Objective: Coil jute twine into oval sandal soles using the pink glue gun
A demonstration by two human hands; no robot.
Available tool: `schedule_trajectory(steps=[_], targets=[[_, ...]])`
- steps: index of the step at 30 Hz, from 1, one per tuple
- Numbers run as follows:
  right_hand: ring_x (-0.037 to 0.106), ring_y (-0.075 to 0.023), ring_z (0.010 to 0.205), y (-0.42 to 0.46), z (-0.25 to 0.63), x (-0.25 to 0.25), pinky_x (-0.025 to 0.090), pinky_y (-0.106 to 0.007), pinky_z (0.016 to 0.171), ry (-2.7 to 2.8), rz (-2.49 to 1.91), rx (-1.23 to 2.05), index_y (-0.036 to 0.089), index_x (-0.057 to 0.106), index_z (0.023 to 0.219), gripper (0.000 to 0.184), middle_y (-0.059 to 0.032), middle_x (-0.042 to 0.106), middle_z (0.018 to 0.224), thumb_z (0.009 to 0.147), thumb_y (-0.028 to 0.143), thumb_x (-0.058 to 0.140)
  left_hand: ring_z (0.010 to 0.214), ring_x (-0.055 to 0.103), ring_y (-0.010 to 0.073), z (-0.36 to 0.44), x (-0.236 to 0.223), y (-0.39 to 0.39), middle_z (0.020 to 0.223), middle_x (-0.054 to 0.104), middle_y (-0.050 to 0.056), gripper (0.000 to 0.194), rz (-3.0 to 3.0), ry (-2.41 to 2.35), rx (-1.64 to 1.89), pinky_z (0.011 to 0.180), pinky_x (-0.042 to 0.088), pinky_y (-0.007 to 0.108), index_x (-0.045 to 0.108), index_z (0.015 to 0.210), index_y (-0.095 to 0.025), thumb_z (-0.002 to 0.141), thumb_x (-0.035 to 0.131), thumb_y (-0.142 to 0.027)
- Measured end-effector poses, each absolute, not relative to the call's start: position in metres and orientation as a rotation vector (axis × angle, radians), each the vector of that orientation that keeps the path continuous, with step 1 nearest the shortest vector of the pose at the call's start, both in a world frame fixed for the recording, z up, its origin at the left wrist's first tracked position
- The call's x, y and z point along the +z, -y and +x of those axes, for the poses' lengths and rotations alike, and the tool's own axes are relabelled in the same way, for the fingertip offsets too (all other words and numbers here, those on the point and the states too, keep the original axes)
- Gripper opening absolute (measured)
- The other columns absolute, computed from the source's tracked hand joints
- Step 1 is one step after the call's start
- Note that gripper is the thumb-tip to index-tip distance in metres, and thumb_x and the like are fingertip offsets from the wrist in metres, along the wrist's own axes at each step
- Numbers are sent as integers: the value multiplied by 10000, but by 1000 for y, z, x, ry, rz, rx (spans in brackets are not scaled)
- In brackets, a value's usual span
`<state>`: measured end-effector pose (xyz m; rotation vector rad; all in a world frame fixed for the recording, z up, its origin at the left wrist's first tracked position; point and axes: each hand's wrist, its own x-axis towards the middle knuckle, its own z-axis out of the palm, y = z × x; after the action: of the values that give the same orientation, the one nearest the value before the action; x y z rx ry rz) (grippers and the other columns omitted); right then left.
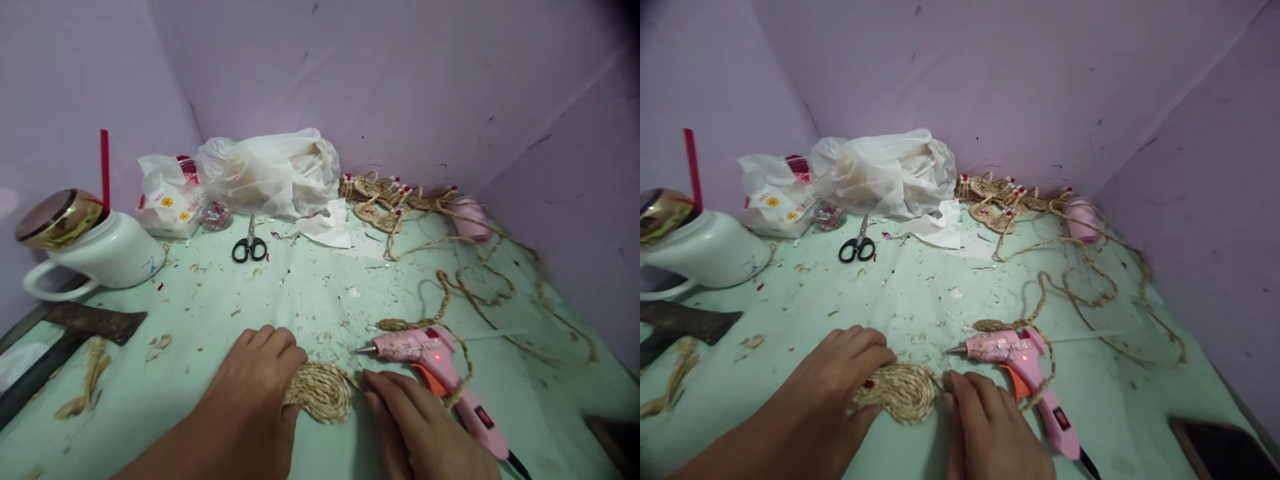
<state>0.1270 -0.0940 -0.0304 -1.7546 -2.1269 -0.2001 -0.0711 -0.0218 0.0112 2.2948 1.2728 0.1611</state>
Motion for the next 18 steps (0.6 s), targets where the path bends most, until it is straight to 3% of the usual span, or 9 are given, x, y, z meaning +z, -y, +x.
schedule_trajectory(steps=[7,18], targets=[[688,-204,818,83,118,-30,592,-277,621,2192,-1618,-135,194,582,1071,246,-74,699,960,866,316,520,862,438,244,-70,10,21,915,523,58,268,2320,-1247,173,787,371,452,554,835,-185,588,520,-86],[675,-229,839,77,111,-33,593,-325,655,2203,-1525,-42,172,544,1098,305,-89,690,970,826,303,581,813,444,235,-69,12,21,855,524,52,216,2332,-1242,182,753,386,434,529,749,-193,558,524,-91]])
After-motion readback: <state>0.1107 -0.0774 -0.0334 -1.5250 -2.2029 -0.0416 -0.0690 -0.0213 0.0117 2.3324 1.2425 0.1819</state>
